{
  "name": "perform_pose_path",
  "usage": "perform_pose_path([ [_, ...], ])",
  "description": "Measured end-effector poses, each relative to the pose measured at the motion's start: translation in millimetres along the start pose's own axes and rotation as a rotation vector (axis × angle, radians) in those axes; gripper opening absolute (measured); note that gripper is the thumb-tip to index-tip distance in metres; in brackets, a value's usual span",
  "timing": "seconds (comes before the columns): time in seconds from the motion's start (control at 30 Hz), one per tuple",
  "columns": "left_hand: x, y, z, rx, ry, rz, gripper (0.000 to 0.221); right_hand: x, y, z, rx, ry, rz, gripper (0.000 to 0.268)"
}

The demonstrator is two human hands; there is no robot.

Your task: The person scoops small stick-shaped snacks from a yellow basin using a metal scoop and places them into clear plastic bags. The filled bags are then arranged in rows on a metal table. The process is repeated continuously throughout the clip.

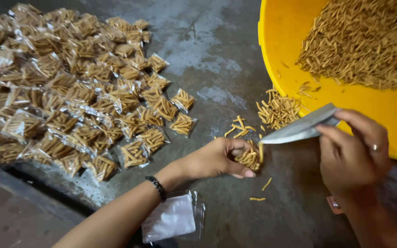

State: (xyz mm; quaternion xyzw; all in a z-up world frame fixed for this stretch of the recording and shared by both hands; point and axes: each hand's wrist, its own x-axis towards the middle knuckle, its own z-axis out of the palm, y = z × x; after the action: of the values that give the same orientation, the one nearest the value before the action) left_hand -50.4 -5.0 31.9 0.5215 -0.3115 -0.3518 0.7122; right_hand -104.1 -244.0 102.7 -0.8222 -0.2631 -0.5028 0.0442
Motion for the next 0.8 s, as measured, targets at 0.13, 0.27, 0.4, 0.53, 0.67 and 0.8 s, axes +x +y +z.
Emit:
perform_pose_path([
  [0.13, 2, -2, -5, 0.074, 0.07, -0.059, 0.02, -3, 12, 19, 0.124, -0.111, 0.237, 0.019],
  [0.27, 1, 5, -9, 0.311, 0.189, -0.029, 0.014, -38, 15, 29, 0.242, -0.321, 0.536, 0.013],
  [0.4, -6, 27, -4, 0.516, 0.427, -0.012, 0.02, -40, -55, -12, 0.362, -0.617, 0.371, 0.022],
  [0.53, -6, 29, -17, 0.417, 0.447, 0.23, 0.019, -55, -81, 0, 0.35, -0.826, -0.15, 0.066],
  [0.67, -5, 25, -36, 0.389, 0.539, 0.297, 0.03, -33, -72, 50, 0.216, -0.847, -0.238, 0.066],
  [0.8, -7, 29, -42, 0.398, 0.584, 0.338, 0.031, -19, -43, 94, 0.129, -0.685, -0.162, 0.055],
])
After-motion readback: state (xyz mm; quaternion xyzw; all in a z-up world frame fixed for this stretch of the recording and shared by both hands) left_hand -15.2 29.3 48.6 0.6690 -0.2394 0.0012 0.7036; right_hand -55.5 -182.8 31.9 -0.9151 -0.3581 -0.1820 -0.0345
